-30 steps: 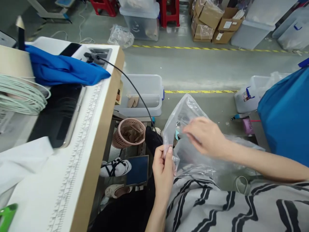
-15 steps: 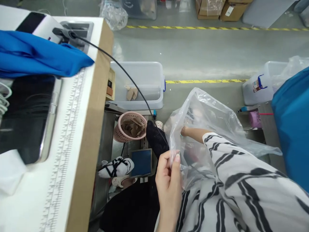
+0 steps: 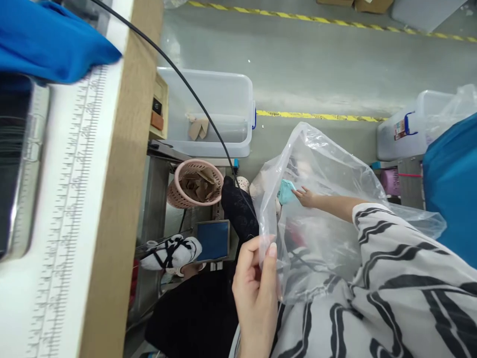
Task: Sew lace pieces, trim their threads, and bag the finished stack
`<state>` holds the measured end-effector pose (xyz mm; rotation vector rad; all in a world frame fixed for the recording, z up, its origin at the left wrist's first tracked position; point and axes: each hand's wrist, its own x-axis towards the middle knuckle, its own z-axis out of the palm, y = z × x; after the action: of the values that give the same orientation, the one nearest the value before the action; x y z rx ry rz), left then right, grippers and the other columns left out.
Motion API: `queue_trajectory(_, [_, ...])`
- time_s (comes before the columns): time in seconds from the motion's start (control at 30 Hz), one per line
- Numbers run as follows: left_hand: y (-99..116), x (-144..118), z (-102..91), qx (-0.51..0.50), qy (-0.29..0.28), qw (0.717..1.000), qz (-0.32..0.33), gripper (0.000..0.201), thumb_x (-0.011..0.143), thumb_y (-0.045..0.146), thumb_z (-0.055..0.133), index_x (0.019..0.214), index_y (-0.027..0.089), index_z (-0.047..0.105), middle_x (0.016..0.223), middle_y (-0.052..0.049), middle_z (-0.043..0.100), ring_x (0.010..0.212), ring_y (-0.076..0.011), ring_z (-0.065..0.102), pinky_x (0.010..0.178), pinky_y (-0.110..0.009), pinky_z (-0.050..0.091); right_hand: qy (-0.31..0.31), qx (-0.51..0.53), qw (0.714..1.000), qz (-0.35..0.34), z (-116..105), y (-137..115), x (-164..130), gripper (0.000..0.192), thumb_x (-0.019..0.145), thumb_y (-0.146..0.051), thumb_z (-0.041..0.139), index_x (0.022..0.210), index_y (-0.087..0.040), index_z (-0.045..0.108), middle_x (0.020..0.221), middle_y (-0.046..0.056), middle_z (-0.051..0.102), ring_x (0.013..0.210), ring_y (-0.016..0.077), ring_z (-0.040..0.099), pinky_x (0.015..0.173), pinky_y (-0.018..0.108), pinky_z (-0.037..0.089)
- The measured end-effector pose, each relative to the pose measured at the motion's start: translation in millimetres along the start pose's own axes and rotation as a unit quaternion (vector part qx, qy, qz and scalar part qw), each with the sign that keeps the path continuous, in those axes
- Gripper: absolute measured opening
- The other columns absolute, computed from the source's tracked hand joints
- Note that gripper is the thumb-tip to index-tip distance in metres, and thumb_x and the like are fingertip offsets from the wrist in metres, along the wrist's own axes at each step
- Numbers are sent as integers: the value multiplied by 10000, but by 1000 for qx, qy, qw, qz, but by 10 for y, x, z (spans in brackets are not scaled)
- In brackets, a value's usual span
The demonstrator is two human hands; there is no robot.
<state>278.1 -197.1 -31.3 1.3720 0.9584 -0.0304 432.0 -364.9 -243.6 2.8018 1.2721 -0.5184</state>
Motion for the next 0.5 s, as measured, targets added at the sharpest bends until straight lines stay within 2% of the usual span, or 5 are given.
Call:
queue_trajectory(0.23, [25, -12, 4, -10, 4, 1000, -7, 241, 819, 430, 637, 925, 213, 622, 494, 88, 353, 390, -51, 304, 374, -149, 280, -64, 3, 998, 14, 535, 381, -59, 310, 931, -343, 597, 1184, -166, 591, 1158, 81, 605, 992, 200, 619, 846, 396, 544])
queue_trajectory(0.4, [-56, 36, -52, -4, -41, 999, 4, 300, 814, 486, 645, 939, 215, 617, 496, 86, 404, 367, -53, 330, 354, -152, 308, -103, 17, 994, 39, 744, 514, -110, 320, 930, -347, 597, 1195, -168, 590, 1200, 88, 594, 1045, 216, 606, 894, 428, 525])
queue_trajectory(0.5, [-87, 45, -62, -5, -48, 999, 4, 301, 821, 486, 640, 950, 216, 613, 523, 83, 426, 369, -49, 326, 349, -151, 313, -143, 20, 988, 49, 836, 575, -104, 341, 930, -347, 595, 1215, -162, 581, 1235, 96, 580, 1082, 230, 591, 926, 460, 507])
